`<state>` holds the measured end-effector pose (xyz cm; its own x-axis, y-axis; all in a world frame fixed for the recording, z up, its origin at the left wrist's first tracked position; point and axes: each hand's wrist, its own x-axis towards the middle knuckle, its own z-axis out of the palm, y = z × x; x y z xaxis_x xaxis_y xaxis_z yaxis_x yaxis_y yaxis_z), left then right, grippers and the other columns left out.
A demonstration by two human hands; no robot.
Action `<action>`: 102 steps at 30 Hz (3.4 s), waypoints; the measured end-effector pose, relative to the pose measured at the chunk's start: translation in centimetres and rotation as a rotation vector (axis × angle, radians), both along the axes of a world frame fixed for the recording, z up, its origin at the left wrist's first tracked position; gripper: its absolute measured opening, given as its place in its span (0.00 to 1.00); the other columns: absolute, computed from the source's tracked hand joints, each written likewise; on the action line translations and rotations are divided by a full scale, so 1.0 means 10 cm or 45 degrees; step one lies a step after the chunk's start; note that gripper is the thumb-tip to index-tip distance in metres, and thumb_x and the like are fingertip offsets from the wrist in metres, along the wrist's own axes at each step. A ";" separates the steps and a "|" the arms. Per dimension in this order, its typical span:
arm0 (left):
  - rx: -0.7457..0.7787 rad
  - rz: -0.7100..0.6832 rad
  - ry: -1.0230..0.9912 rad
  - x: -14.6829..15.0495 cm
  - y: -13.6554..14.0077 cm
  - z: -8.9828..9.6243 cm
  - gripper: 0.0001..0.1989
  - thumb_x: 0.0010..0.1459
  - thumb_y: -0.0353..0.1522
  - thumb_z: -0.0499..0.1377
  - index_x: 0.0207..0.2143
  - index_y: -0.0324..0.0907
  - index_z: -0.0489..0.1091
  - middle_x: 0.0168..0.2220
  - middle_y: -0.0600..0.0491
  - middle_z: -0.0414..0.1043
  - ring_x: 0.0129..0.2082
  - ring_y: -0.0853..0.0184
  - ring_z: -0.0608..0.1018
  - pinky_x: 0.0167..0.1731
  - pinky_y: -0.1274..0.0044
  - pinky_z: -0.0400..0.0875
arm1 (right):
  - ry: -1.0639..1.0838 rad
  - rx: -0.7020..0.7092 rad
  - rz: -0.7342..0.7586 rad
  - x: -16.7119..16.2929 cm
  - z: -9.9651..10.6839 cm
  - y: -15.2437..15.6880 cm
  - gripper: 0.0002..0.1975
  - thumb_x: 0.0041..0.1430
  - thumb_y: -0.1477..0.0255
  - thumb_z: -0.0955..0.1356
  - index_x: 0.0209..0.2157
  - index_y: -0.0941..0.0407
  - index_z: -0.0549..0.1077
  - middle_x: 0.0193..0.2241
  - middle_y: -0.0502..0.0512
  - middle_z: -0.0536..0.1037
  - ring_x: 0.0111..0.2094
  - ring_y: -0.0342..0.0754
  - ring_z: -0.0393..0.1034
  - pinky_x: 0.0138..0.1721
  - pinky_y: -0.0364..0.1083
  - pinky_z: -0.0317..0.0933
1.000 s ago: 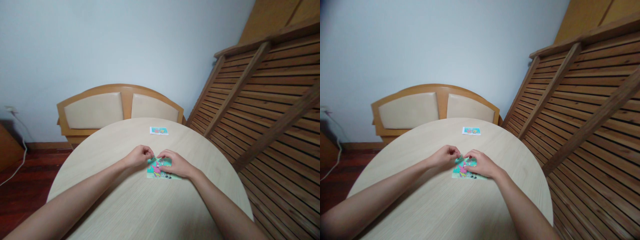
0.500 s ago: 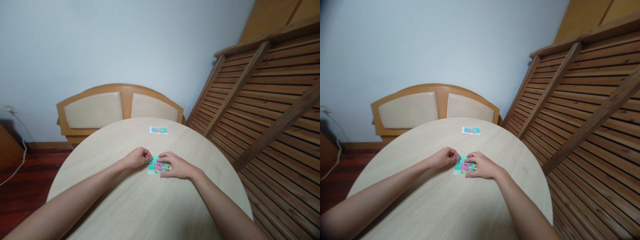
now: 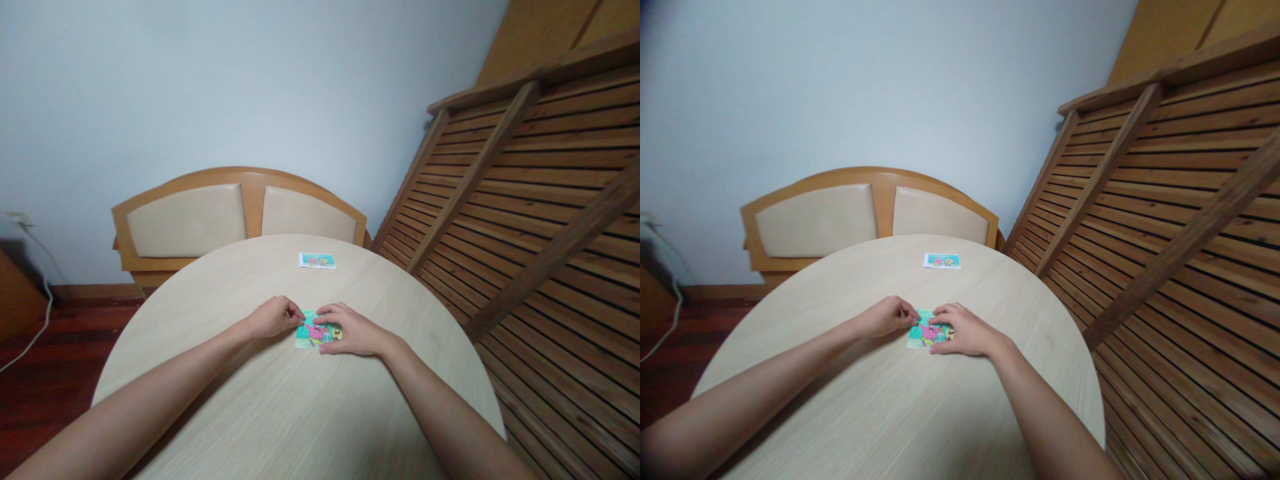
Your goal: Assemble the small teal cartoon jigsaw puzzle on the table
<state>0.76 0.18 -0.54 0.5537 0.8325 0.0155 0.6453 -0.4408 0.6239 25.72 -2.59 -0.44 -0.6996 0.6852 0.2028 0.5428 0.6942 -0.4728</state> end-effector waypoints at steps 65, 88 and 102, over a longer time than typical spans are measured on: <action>0.356 -0.204 0.357 0.12 -0.09 -0.24 0.33 0.69 0.51 0.40 0.69 0.44 0.49 0.70 0.45 0.42 0.70 0.53 0.48 0.66 0.59 0.45 | -0.429 -0.298 -0.473 0.19 -0.11 0.09 0.37 0.65 0.45 0.52 0.70 0.48 0.44 0.71 0.57 0.36 0.71 0.60 0.25 0.67 0.62 0.29; 0.438 -0.074 0.214 0.10 0.04 -0.28 0.32 0.68 0.48 0.44 0.65 0.35 0.56 0.67 0.40 0.53 0.68 0.57 0.57 0.65 0.65 0.51 | -0.289 -0.020 -0.086 -0.11 -0.08 -0.05 0.30 0.69 0.51 0.54 0.66 0.48 0.57 0.69 0.55 0.50 0.70 0.55 0.40 0.68 0.57 0.38; 0.412 0.057 0.308 0.17 0.02 -0.26 0.31 0.68 0.46 0.44 0.64 0.34 0.57 0.68 0.40 0.51 0.68 0.53 0.53 0.66 0.61 0.49 | -0.599 0.051 -0.789 0.55 -0.05 0.67 0.22 0.70 0.64 0.56 0.62 0.45 0.65 0.58 0.62 0.68 0.57 0.59 0.62 0.56 0.57 0.57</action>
<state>2.42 0.37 -3.18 0.5367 0.8295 0.1546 0.7796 -0.5575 0.2854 31.27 4.14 -0.92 -0.2099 0.9776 0.0125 0.9746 0.2102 -0.0778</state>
